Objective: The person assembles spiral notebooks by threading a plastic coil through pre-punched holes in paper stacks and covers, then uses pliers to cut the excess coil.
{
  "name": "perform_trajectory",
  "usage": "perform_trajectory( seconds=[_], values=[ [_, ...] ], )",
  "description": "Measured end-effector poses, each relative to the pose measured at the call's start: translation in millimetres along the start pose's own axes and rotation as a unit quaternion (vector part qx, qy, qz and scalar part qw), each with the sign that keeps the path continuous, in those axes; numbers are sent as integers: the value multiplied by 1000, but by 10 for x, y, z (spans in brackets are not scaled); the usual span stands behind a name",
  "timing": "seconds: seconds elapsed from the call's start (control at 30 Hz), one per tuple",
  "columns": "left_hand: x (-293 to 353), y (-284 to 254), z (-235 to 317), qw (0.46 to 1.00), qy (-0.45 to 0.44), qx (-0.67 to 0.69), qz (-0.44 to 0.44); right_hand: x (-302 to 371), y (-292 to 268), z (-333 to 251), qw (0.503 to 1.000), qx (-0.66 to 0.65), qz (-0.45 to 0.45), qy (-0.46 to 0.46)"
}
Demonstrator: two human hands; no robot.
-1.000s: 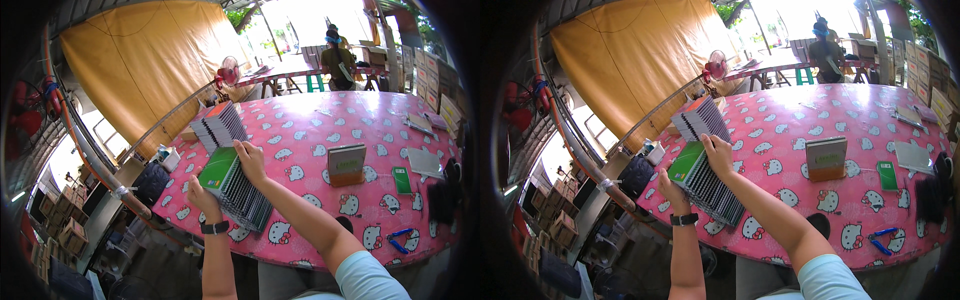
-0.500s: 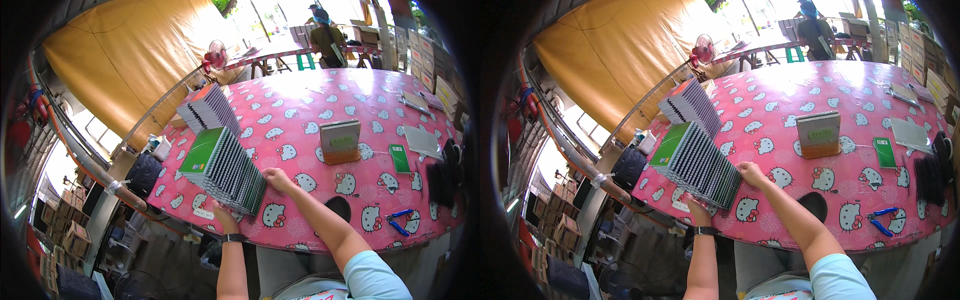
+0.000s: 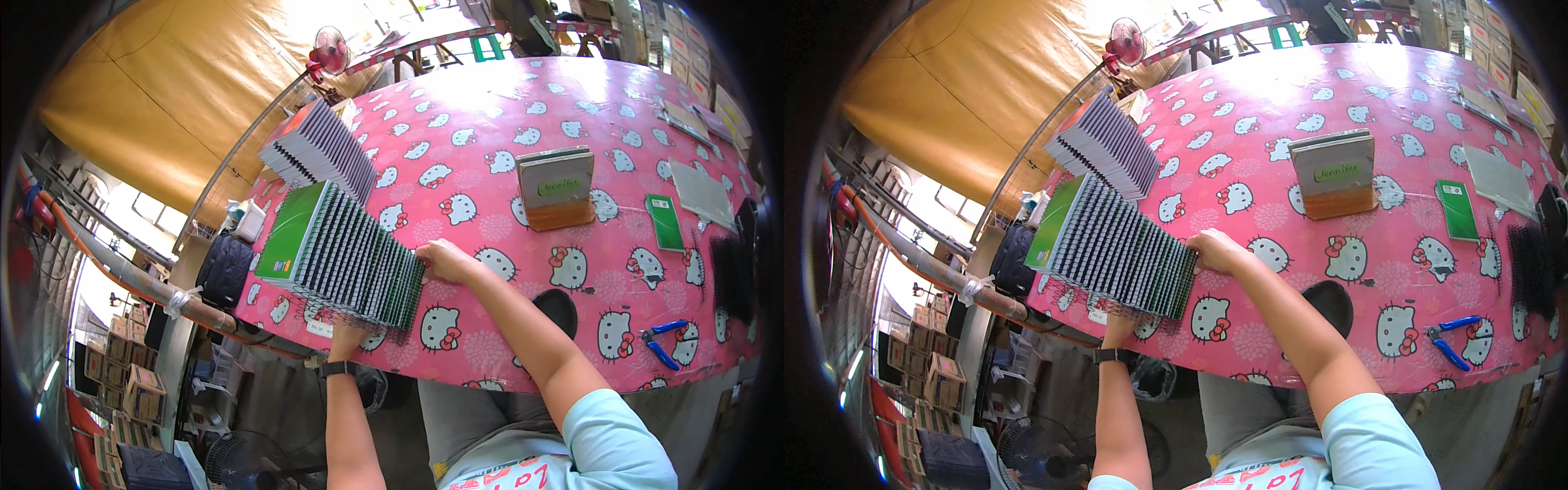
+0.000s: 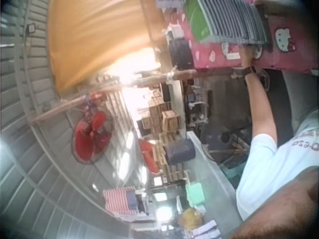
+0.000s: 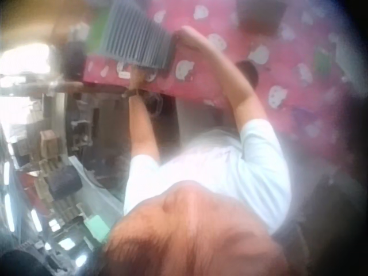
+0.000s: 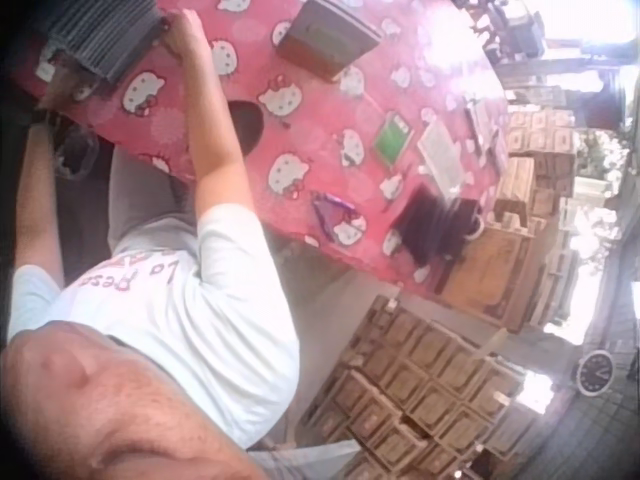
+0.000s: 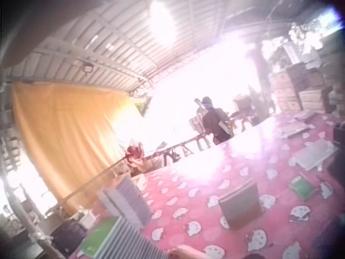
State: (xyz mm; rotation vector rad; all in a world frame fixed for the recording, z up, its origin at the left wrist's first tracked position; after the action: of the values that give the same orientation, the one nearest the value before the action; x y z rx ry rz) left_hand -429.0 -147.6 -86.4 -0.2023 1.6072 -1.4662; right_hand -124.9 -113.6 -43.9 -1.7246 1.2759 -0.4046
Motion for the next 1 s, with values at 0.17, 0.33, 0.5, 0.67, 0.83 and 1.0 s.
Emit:
perform_trajectory(
  seconds=[0.17, 0.33, 0.5, 0.67, 0.83, 1.0],
  values=[
    [-143, 146, 3, 989, -75, -2, -127, 90, -124, 87, 999, -15, 16, 26],
    [-177, 126, 187, 981, -96, 163, -42, 181, -173, 18, 997, 11, 21, 69],
    [-527, 176, 657, 919, -200, 339, 26, 480, -315, 106, 987, 58, 58, 138],
    [-568, 304, 729, 901, -252, 351, 32, 637, -394, 201, 980, 38, 79, 179],
    [-709, 359, 849, 894, -176, 412, 10, 776, -479, 254, 972, 60, 97, 207],
    [-689, 226, 1030, 899, -192, 393, 18, 1577, -1108, -263, 972, 147, 148, 111]
  ],
)
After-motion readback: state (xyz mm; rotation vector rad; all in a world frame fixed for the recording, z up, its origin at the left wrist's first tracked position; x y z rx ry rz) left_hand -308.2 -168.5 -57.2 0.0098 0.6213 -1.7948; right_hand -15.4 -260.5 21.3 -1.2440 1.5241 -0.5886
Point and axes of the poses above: each hand's wrist, its own x-axis away from the middle knuckle, its own y-axis out of the palm, z = x × y, the point moved 3 cm from there along -x, towards the middle knuckle, and after that the axes turned 14 degrees about x, right-handed, at the moved point
